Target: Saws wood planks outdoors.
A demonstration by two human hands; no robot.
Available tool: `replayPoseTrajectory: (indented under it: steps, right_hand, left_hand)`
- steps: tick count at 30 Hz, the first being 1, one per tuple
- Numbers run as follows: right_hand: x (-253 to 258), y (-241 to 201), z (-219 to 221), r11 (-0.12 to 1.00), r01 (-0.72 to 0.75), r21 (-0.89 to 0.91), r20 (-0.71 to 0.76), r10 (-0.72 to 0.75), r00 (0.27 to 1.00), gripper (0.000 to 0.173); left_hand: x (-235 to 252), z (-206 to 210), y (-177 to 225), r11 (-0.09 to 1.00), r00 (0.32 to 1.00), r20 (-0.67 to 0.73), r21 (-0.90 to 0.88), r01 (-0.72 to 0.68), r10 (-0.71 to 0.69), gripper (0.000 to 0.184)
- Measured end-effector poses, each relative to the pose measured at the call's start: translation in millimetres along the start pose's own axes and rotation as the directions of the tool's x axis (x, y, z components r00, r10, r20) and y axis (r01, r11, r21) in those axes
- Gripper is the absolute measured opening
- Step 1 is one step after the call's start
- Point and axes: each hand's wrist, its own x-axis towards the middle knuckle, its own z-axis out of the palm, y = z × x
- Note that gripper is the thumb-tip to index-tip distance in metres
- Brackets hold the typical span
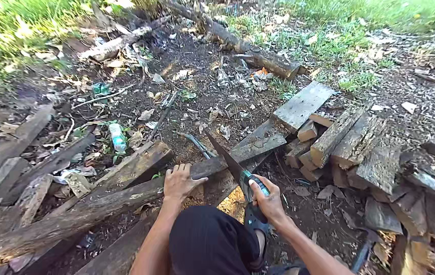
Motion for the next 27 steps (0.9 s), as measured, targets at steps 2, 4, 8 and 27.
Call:
replayPoseTrajectory:
  steps: [2, 4, 8, 27]
  right_hand:
    - [-24.0, 5.9, -16.0, 1.000, -0.006, -0.005, 0.015, 0.006, 1.000, 0.041]
    - [-56.6, 3.7, -28.5, 1.000, 0.002, -0.028, 0.007, -0.001, 1.000, 0.042]
    - [-96.1, -1.6, -63.7, 0.999, -0.006, -0.043, -0.030, 0.005, 1.000, 0.039]
    - [-105.1, -38.9, -62.5, 0.998, 0.029, -0.055, -0.014, -0.030, 0.999, 0.045]
  left_hand:
    - [-6.2, 4.1, 4.0, 1.000, 1.000, -0.010, 0.004, -0.014, 0.014, 0.108]
    - [-4.0, 4.0, -1.5, 1.000, 1.000, -0.027, 0.019, -0.014, 0.014, 0.108]
    - [-2.8, 3.8, 3.9, 1.000, 0.999, -0.037, 0.019, -0.021, 0.022, 0.107]
    - [36.8, -32.9, -16.9, 0.991, 0.856, 0.515, -0.087, 0.102, -0.043, 0.096]
